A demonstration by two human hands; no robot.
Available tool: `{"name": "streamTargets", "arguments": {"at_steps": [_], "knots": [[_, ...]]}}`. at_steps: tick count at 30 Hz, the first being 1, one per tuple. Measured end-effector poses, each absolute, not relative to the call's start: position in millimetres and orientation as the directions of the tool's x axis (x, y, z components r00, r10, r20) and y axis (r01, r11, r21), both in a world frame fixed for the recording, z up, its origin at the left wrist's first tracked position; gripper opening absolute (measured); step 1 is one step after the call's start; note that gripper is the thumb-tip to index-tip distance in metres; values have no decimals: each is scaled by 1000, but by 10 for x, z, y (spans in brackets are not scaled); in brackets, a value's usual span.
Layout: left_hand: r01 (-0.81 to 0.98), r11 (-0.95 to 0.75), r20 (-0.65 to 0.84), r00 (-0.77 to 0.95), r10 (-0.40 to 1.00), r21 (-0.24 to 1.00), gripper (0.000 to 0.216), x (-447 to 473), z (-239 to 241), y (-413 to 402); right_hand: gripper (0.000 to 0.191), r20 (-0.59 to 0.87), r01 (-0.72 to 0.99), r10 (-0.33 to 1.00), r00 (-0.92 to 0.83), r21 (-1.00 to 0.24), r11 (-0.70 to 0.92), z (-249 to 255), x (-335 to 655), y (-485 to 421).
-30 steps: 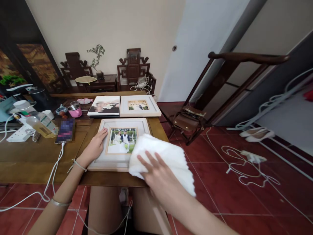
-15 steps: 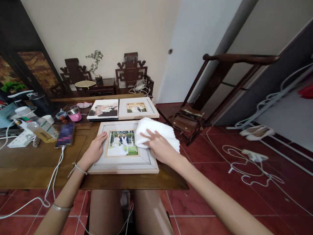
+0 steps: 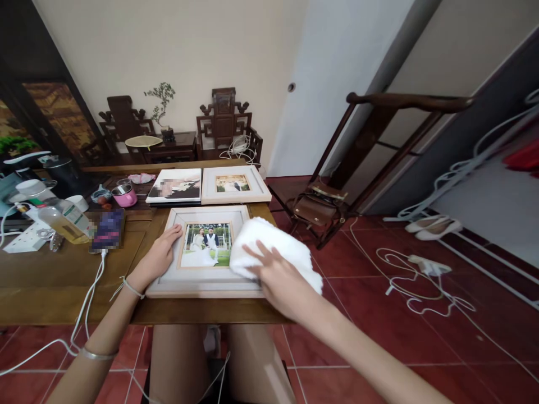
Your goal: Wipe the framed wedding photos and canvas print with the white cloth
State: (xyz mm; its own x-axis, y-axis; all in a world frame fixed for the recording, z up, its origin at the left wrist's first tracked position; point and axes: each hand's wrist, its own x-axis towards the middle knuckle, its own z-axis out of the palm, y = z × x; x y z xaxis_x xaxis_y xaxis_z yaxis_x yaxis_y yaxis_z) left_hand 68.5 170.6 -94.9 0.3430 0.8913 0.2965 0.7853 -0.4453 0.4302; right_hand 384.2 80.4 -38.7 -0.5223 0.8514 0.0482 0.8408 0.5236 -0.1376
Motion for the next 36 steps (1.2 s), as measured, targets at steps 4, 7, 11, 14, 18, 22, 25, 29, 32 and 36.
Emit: {"name": "streamTargets", "arguments": {"at_steps": [4,7,11,14,18,22,25,29,32,36], "knots": [[776,-453,300,349,888,439,60,672,-955,1707,64,92,867,866,-491,-48,497,-339,3755,1573],[775,-454,314,341,886,441,60,674,-968,1709,61,171,887,873,-457,19,461,-291,3664,2039],[786,-439,310,327,893,435,59,680,-990,1714,48,178,874,857,-483,148,462,-322,3484,2329],[786,-436,313,322,894,438,59,681,-1002,1719,40,142,873,866,-480,174,455,-373,3350,2327],[785,-438,322,317,892,439,57,682,-989,1714,39,107,861,861,-496,184,473,-374,3249,2137],[791,-434,335,306,891,432,56,688,-969,1694,38,22,812,819,-574,149,565,-294,3273,1679],[787,-445,356,306,883,427,55,693,-972,1682,41,-34,762,762,-647,24,647,-164,3373,1153],[787,-432,341,298,891,441,55,699,-981,1680,57,-44,691,696,-717,-182,700,36,3558,584],[784,-430,330,302,894,448,56,700,-981,1684,62,18,732,742,-670,-150,665,49,3670,602],[779,-433,328,306,894,453,54,699,-974,1689,62,83,797,792,-605,75,600,-165,3759,1240]]}}
